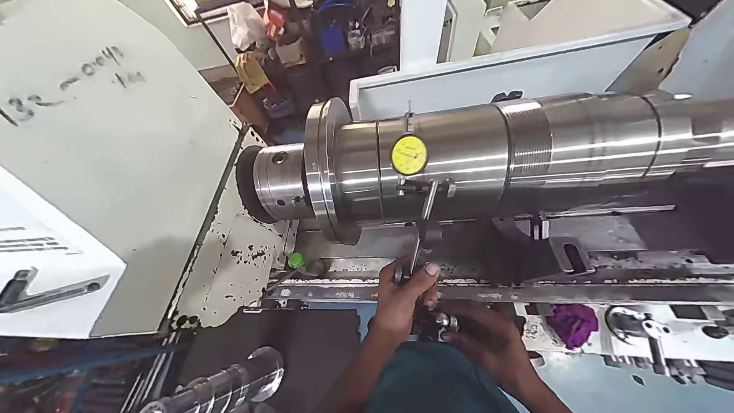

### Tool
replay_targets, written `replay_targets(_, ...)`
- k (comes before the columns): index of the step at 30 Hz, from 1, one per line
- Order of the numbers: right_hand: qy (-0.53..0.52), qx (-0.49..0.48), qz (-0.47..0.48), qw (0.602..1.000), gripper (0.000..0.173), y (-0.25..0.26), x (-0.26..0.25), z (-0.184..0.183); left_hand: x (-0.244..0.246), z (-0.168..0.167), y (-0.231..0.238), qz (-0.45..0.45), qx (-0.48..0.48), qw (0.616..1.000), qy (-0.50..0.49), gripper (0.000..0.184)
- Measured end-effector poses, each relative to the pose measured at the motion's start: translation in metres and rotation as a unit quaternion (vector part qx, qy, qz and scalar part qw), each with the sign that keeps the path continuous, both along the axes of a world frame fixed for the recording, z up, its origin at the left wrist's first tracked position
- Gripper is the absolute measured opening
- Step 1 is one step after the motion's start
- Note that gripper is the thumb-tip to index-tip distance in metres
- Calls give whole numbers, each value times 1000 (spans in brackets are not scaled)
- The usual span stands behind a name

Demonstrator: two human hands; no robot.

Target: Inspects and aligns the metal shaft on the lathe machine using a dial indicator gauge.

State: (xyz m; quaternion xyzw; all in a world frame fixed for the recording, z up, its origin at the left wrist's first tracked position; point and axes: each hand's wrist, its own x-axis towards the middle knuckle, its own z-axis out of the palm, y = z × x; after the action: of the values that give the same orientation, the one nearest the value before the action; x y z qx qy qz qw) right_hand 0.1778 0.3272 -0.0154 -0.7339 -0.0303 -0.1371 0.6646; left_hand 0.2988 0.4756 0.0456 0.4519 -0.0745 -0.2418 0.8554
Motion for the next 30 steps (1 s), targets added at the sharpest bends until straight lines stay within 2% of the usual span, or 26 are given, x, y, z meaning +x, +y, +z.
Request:
replay_targets(7, -6, 2, -47, 999, 39, 11, -8, -1, 9, 11, 4, -52, 71, 995, 37, 13)
replay_targets(14, -31, -31, -72, 996, 34, 15, -9, -2, -3, -7, 15, -48, 39, 998, -1, 13)
replay_targets(24, 1, 25, 9, 1000, 33, 0, 1, 15, -18, 1, 15, 52, 29, 996, 65, 17)
replay_targets(30, -7, 53, 25, 998, 33, -4, 5, 31, -20, 20, 17, 52, 5, 993, 107, 14)
